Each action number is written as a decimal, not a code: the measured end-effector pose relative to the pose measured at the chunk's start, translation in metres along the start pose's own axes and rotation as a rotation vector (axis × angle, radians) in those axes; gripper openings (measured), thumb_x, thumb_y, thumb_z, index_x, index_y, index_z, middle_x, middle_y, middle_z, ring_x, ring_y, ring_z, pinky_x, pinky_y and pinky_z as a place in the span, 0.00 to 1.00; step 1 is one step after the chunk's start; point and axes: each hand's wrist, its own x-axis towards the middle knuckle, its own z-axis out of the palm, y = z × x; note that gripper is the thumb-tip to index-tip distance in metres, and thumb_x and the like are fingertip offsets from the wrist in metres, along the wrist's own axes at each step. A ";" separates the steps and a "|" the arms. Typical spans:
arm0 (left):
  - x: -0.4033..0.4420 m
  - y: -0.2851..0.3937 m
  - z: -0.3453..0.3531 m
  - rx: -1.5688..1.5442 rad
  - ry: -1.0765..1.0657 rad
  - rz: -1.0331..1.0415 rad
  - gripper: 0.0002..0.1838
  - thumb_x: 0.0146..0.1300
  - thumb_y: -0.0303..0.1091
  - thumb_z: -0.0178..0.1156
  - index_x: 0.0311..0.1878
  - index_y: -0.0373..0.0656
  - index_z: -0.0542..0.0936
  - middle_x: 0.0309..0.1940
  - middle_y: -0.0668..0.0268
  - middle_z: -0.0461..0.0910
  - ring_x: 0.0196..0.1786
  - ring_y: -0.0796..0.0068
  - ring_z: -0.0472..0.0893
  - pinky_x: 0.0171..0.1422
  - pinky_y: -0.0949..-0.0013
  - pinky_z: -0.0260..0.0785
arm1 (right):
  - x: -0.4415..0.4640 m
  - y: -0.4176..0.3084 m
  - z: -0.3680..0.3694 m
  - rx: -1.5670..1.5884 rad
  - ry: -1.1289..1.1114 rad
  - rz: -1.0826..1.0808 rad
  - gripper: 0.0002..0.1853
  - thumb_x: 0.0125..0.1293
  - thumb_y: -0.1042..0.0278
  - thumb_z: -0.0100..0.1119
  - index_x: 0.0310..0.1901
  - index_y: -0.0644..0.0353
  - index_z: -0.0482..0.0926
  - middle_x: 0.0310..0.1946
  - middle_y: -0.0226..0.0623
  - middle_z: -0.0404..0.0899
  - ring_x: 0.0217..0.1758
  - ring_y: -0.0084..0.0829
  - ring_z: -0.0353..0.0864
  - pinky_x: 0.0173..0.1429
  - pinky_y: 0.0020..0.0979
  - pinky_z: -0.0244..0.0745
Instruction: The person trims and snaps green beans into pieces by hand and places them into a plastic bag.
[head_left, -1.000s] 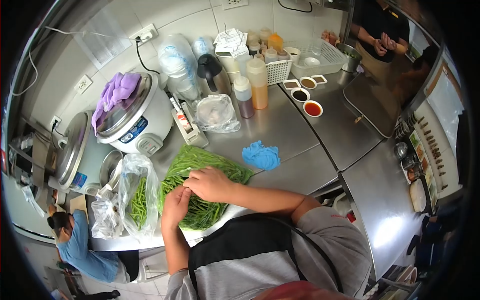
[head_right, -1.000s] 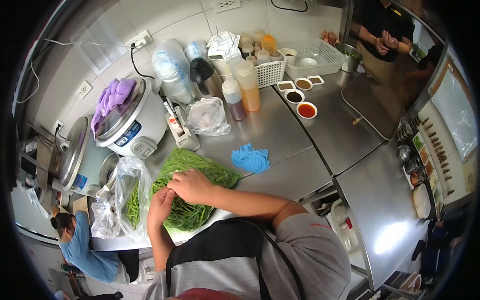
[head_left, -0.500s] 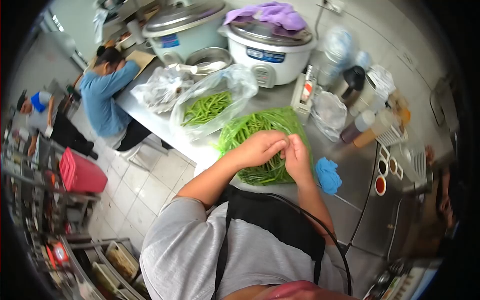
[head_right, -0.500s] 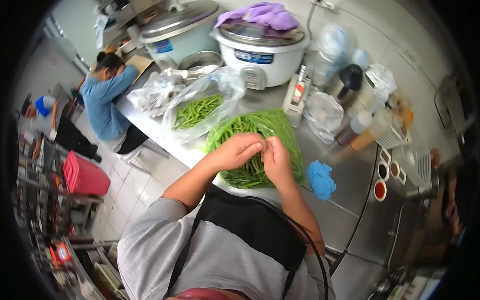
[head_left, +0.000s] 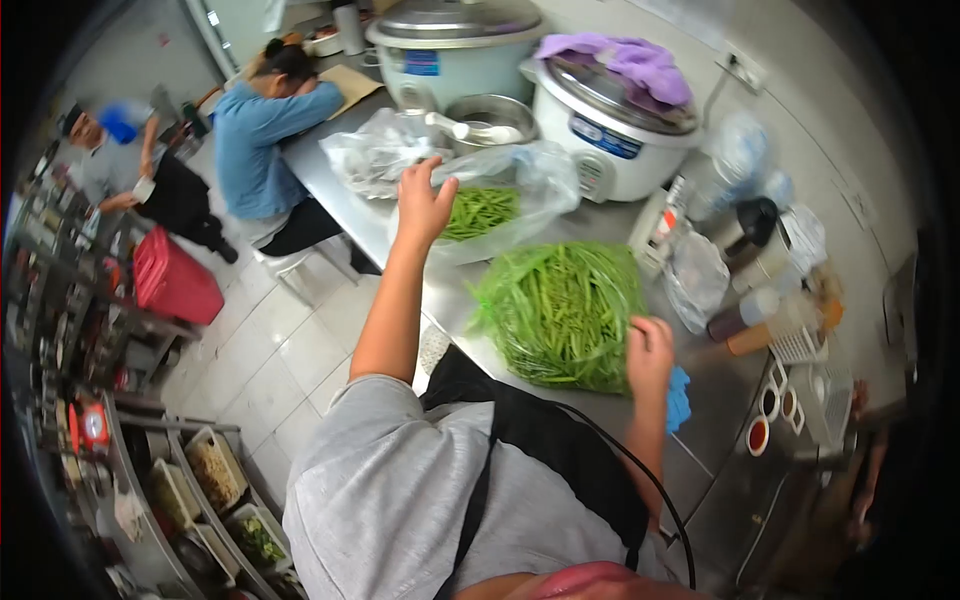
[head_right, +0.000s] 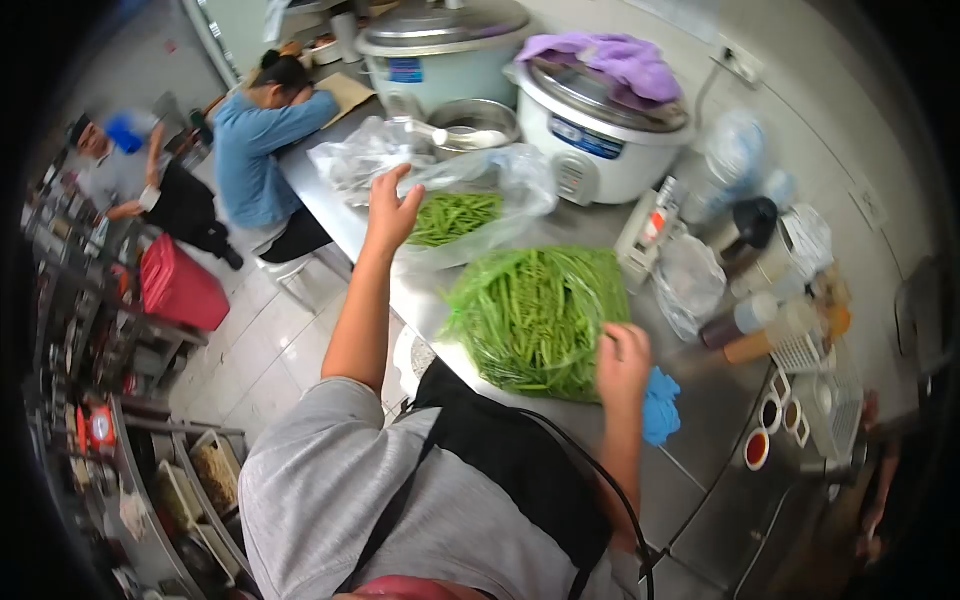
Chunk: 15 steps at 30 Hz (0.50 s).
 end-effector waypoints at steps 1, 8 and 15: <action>-0.007 -0.014 -0.008 0.065 0.049 -0.045 0.25 0.49 0.38 0.60 0.51 0.43 0.70 0.42 0.51 0.68 0.47 0.53 0.67 0.53 0.57 0.59 | -0.007 0.013 -0.008 -0.026 0.013 0.048 0.08 0.52 0.74 0.53 0.35 0.62 0.75 0.35 0.42 0.73 0.40 0.41 0.72 0.47 0.35 0.66; -0.080 -0.054 -0.017 0.251 -0.019 -0.471 0.38 0.51 0.47 0.58 0.62 0.43 0.54 0.57 0.45 0.54 0.59 0.46 0.56 0.61 0.51 0.50 | -0.111 0.111 -0.037 -0.602 -0.018 0.360 0.20 0.52 0.64 0.54 0.48 0.60 0.71 0.51 0.44 0.66 0.54 0.46 0.64 0.56 0.43 0.59; -0.142 -0.018 0.029 0.304 -0.435 -0.526 0.43 0.52 0.46 0.55 0.66 0.43 0.43 0.64 0.44 0.42 0.67 0.46 0.44 0.65 0.43 0.38 | -0.128 0.105 -0.029 -0.729 0.026 0.282 0.22 0.51 0.61 0.53 0.50 0.55 0.71 0.54 0.41 0.65 0.57 0.44 0.62 0.59 0.45 0.53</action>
